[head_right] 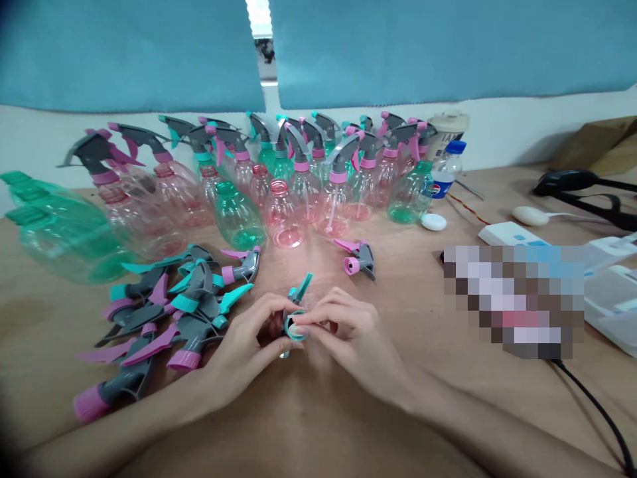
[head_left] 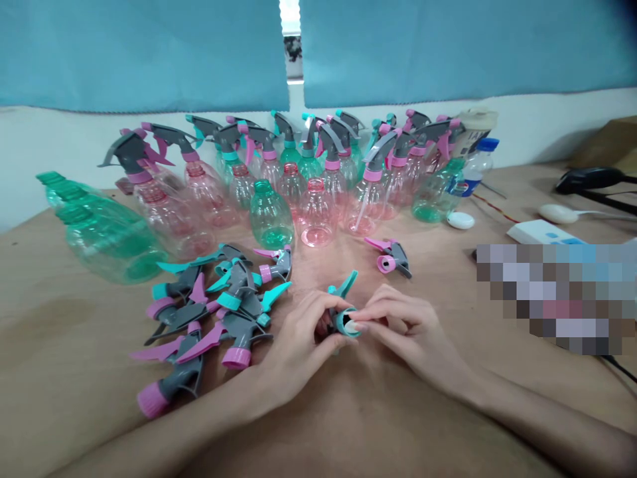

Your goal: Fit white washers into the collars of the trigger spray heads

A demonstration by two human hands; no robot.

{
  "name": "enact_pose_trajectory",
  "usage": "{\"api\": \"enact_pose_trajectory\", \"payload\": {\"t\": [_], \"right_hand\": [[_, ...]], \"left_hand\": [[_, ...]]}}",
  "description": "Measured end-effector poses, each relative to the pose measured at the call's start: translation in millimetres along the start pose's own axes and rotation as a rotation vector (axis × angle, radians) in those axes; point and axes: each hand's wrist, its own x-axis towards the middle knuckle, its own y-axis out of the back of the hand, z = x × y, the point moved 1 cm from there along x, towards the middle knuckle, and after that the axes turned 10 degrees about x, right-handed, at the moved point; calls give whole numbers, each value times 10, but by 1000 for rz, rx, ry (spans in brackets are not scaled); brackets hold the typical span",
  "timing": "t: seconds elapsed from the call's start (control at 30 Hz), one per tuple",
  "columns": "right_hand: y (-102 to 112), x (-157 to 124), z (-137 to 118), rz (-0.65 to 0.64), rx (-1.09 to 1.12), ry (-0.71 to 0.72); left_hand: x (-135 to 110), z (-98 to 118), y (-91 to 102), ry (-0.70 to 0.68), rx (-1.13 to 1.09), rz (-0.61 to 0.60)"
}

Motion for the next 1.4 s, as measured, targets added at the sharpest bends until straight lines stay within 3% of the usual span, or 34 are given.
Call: {"api": "enact_pose_trajectory", "payload": {"t": [0.3,0.5,0.73,1.17,1.4], "right_hand": [[-1,10,-63,14,-246,193],[139,65,-76,86,-298,192],[135,79,-96,-44,-446,384],[116,72,-115,-84,-572,438],[134,66,-86,-72,-518,379]], "left_hand": [[7,-6,12,-16,-22,-17],[-2,-5,10,-54,-6,-7],[-6,-7,10,-70,16,45],[-23,-11,4,-120,83,66],[-24,9,9,-154,112,44]]}}
